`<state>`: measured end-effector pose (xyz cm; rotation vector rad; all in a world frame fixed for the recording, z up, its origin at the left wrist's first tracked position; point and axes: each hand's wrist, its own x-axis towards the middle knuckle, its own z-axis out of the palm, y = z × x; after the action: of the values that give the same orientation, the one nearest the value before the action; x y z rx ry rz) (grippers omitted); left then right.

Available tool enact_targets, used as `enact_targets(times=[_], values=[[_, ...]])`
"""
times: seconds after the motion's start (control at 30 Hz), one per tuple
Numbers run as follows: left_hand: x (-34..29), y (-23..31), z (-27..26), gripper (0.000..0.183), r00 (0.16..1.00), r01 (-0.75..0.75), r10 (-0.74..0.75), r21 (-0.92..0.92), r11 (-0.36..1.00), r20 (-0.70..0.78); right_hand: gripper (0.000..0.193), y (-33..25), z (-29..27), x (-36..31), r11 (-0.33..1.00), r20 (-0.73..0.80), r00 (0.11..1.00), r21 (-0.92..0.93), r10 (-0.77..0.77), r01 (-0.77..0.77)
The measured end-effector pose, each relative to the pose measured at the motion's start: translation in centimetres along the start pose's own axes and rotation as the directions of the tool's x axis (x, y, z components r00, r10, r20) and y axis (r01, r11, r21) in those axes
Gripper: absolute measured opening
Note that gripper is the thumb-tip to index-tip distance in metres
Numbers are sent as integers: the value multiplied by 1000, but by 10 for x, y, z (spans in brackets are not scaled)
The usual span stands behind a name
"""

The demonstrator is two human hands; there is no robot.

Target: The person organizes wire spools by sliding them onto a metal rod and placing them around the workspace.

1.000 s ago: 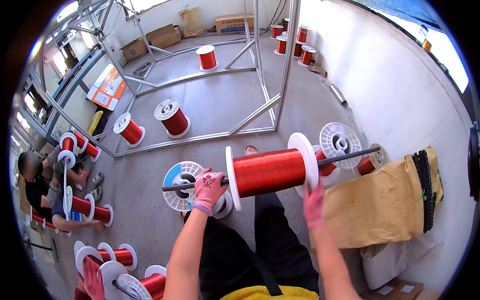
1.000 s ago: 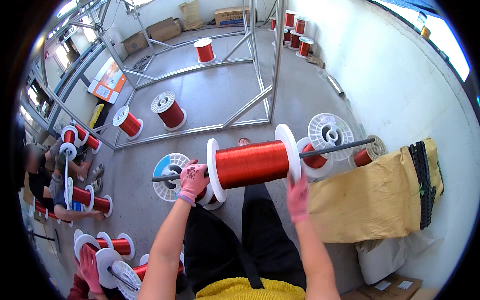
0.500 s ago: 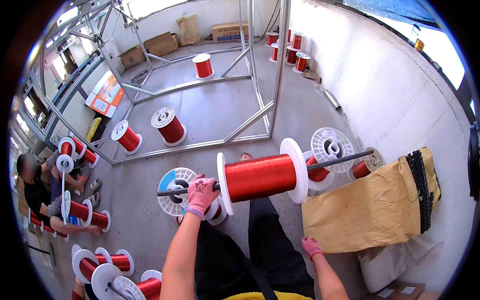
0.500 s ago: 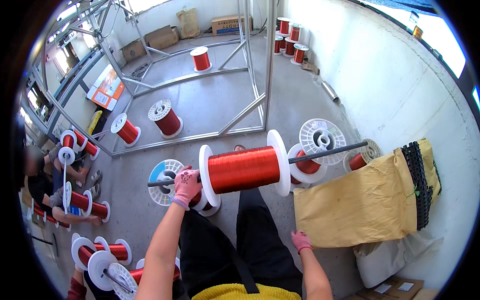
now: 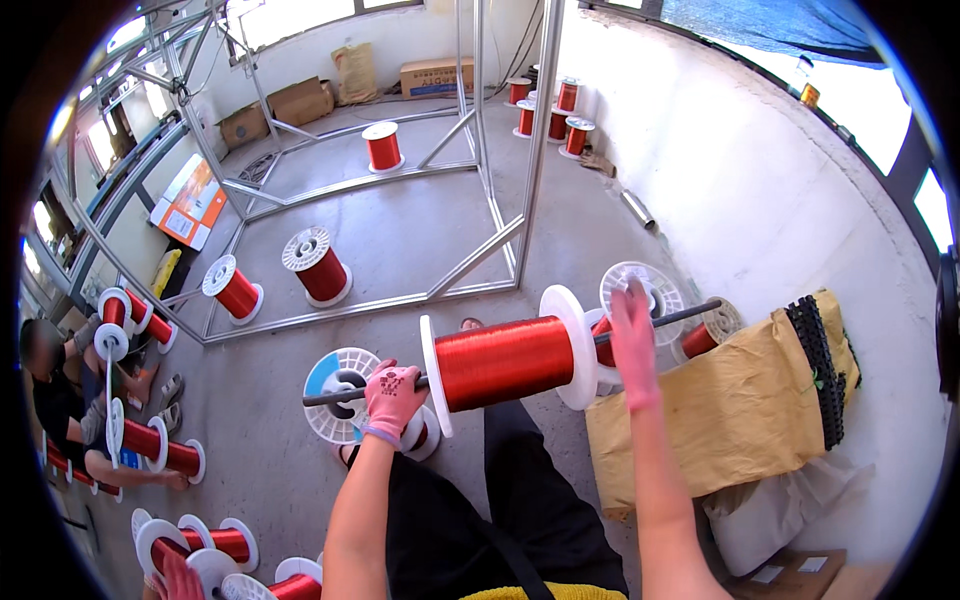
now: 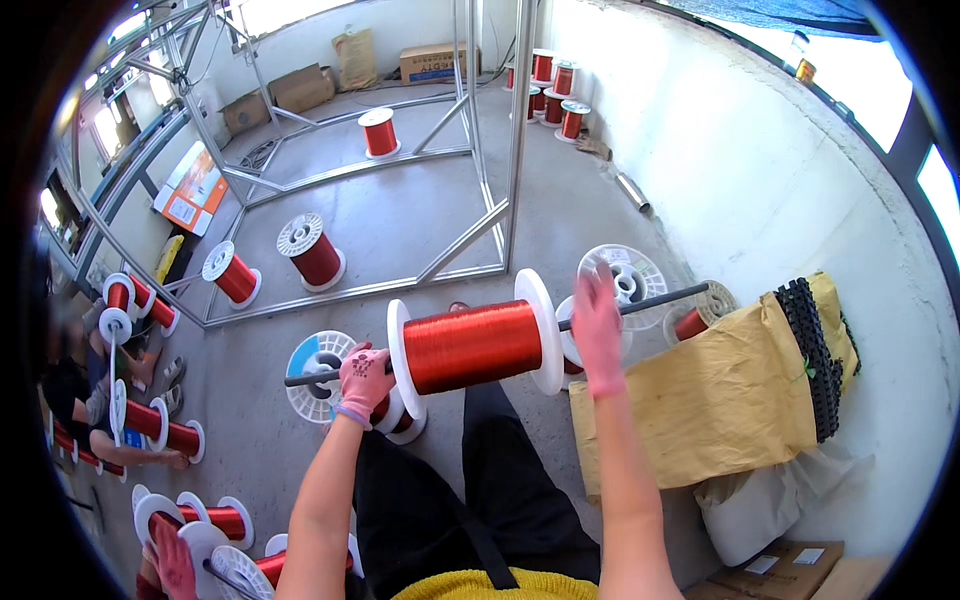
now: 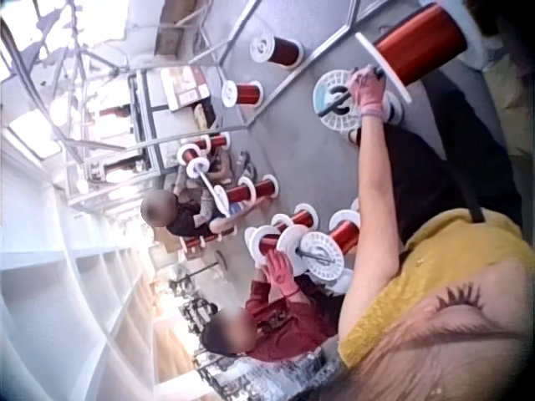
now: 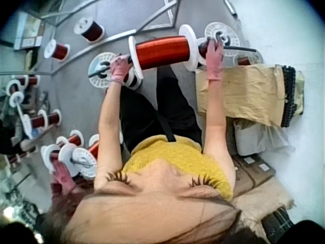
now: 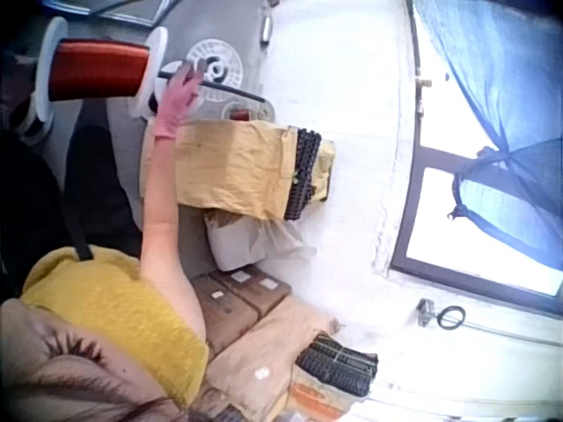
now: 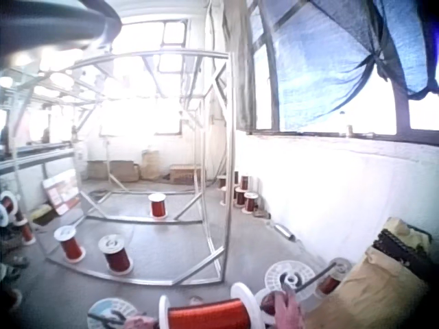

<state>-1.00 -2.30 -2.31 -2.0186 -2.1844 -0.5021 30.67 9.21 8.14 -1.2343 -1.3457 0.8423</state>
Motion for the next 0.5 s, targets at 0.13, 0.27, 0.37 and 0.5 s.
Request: enact_targets(times=[0.13, 0.27, 0.37, 0.5], values=[[3, 4, -1, 19, 999, -28, 28, 8, 1000, -20, 65, -10, 53, 71, 746, 210, 974, -662, 87, 77], [2, 1, 3, 19, 999, -46, 46, -2, 999, -29, 58, 10, 72, 66, 529, 368, 863, -836, 347, 144], [1, 1, -1, 19, 999, -43, 43, -2, 999, -17, 51, 16, 57, 48, 670, 365, 907, -729, 209, 139], [-3, -1, -4, 17, 1000, -20, 20, 33, 999, -7, 36, 34, 35, -33, 863, 138, 955, -410, -262, 296]])
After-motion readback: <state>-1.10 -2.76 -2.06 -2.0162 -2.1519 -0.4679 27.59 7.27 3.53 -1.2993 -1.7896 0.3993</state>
